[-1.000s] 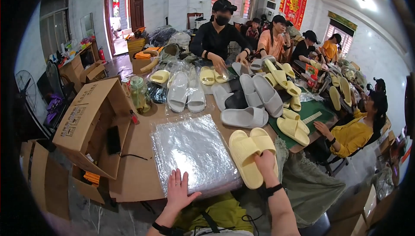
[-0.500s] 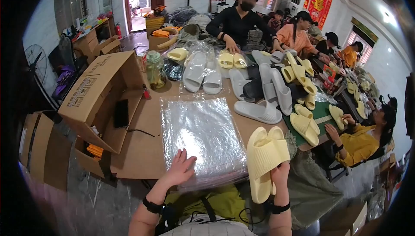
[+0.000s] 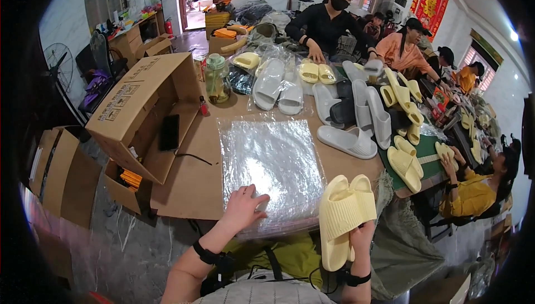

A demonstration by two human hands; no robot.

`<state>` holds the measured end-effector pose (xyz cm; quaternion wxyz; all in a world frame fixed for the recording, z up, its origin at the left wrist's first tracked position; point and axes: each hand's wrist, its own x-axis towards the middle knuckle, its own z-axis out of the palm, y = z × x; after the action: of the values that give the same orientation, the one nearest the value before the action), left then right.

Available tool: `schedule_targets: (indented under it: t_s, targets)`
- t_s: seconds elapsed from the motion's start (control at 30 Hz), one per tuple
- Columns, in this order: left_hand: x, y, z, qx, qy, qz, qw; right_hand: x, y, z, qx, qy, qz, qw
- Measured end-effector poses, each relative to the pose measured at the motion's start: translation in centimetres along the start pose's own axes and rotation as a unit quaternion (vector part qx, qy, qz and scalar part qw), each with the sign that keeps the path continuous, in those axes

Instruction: Packing pairs of slippers into plastic bags at a shoe manufacturing facility.

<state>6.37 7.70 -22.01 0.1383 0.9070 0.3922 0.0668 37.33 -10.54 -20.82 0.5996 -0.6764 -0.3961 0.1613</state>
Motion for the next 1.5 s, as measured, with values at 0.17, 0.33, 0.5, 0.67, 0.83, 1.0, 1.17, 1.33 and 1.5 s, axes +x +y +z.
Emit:
schedule_targets:
  t_s: [0.17,0.33,0.5,0.67,0.83,1.0,1.17,1.33,1.5]
  targets:
    - [1.2,0.3,1.4,-0.035,0.143,0.023,0.989,-0.5,-1.5,-0.2,-0.041,0.001,-0.035,0.999]
    - [1.8,0.4,2.1,-0.032,0.164,0.032,0.985,-1.1,-1.6,-0.5,-0.066,-0.001,0.004,0.998]
    - [2.6,0.4,1.6,-0.164,0.114,-0.034,0.979,-1.6,-3.4,0.2,-0.166,-0.032,-0.025,0.985]
    - [2.7,1.1,0.3,-0.285,0.104,-0.076,0.95,-2.3,-4.8,2.6,-0.28,-0.169,-0.179,0.928]
    - [2.4,1.1,-0.3,-0.307,0.075,-0.028,0.948,-2.1,-4.0,4.0,-0.29,-0.258,-0.144,0.91]
    - [1.9,0.4,0.1,-0.289,0.096,0.008,0.952,-1.6,-4.5,3.4,-0.299,-0.206,-0.096,0.927]
    - [1.6,0.4,1.0,-0.33,0.106,-0.06,0.936,-1.7,-2.2,-0.2,-0.381,-0.06,0.0,0.923]
    - [2.3,0.9,1.5,-0.252,0.123,-0.019,0.96,-2.6,-2.0,-2.2,-0.374,0.04,0.038,0.926]
    - [2.6,2.4,1.8,-0.172,0.161,-0.019,0.972,-3.6,-2.1,-2.3,-0.354,0.014,0.038,0.934]
